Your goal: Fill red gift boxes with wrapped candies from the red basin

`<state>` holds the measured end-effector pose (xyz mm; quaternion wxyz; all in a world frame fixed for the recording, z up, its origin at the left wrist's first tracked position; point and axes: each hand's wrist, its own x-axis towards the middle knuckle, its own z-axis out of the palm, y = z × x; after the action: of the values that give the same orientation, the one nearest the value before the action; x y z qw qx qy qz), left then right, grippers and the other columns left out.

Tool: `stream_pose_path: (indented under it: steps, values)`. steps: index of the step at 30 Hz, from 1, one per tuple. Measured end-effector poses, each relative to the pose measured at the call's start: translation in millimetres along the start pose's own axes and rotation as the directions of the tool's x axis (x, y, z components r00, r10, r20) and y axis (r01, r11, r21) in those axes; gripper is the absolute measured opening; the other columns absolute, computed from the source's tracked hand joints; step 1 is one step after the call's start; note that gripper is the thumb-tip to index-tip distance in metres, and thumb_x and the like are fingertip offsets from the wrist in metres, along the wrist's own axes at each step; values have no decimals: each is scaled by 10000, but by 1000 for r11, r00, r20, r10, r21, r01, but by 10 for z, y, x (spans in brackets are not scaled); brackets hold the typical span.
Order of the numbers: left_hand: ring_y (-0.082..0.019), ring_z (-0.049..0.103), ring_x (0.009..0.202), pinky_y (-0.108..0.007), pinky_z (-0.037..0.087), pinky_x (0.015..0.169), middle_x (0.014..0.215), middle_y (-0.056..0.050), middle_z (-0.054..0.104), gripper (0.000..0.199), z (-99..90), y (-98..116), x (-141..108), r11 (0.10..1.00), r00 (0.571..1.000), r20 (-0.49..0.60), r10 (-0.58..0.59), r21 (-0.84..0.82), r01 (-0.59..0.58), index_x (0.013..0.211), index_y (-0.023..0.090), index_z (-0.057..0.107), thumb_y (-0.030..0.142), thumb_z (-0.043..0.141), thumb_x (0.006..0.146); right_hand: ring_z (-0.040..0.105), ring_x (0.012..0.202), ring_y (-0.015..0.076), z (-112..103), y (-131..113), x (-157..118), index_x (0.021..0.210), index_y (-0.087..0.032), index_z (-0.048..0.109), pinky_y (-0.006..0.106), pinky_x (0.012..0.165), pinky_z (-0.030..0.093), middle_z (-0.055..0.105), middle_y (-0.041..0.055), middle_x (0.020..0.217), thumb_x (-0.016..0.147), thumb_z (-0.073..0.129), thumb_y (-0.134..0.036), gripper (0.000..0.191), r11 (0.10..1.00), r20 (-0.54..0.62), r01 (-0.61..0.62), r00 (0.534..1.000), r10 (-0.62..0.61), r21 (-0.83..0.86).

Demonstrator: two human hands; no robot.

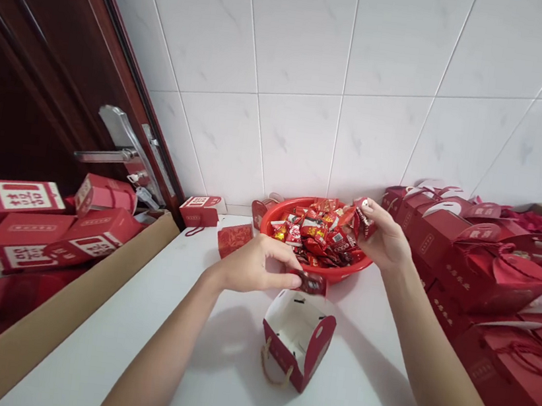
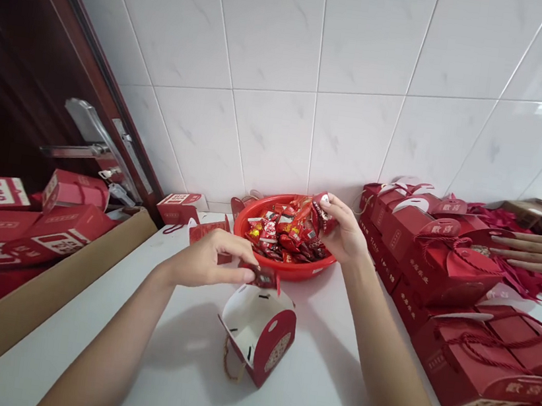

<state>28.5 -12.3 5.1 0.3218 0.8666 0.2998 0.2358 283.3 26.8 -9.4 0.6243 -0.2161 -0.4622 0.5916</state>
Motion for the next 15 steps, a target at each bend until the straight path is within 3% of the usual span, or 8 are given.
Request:
stream_pose_path:
  steps: [5, 8, 11, 15]
  values:
    - [-204, 658, 918, -306, 488, 826, 1005, -49, 704, 193, 40, 186, -179, 929, 987, 30, -160, 342, 140, 929, 234, 782, 372, 659, 872, 484, 595, 91, 347, -191, -278, 742, -184, 659, 214, 554, 429, 575, -16, 698, 758, 794, -317, 191, 960, 204, -9, 976, 69, -279]
    - [-181, 662, 848, -266, 482, 746, 961, -29, 711, 161, 38, 186, -196, 931, 959, 153, -238, 318, 180, 948, 218, 755, 277, 642, 851, 444, 606, 91, 484, -205, -415, 779, -166, 651, 222, 558, 383, 548, -14, 699, 831, 742, -343, 205, 888, 345, 21, 925, 157, -460]
    - [-137, 619, 671, -222, 436, 609, 766, 9, 682, 155, 14, 134, -194, 955, 941, 233, -247, 225, 195, 880, 178, 715, 141, 590, 797, 426, 611, 97, 585, -178, -500, 792, -159, 631, 229, 549, 355, 523, -19, 690, 876, 687, -357, 222, 786, 449, 60, 846, 287, -615]
    - [-124, 556, 596, -217, 373, 547, 638, 24, 615, 170, -4, 29, -176, 958, 961, 152, -230, 207, 197, 779, 167, 690, 96, 536, 760, 419, 602, 100, 659, -123, -553, 811, -166, 633, 233, 540, 343, 513, -27, 675, 905, 613, -305, 169, 683, 482, 150, 814, 325, -714]
